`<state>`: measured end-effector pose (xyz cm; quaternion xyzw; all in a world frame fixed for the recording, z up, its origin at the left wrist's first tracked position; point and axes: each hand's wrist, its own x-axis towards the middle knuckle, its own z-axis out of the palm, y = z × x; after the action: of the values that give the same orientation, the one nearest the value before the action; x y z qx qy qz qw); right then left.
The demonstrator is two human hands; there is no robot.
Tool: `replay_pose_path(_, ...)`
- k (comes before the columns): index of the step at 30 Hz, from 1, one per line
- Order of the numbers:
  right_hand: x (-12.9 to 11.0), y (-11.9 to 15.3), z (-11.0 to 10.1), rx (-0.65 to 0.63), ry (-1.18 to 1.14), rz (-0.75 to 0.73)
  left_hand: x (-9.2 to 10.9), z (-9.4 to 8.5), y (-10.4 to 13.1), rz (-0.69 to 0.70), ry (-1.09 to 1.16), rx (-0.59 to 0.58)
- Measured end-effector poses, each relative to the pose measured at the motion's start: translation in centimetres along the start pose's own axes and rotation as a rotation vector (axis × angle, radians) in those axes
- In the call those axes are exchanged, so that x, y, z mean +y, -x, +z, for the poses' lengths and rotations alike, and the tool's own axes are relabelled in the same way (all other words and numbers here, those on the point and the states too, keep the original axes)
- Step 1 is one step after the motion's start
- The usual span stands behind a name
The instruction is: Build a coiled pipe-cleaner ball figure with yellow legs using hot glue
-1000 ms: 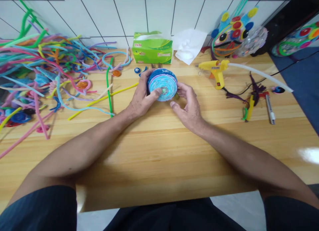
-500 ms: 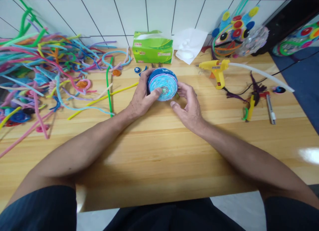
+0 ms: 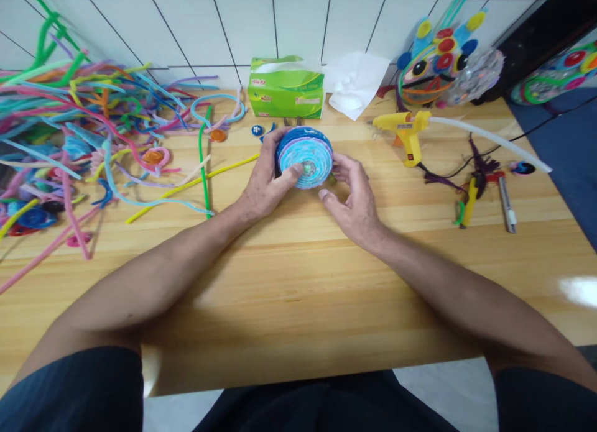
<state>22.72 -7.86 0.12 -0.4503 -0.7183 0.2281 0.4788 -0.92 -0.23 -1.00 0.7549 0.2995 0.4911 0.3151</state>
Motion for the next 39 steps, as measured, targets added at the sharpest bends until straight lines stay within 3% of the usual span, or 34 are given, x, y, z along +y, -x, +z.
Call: replay_pose_path(39,0.27,0.03,0.02,0.005,-0.001,-0.003,0.14,0.10,0.01,0.009,0.017,0.002)
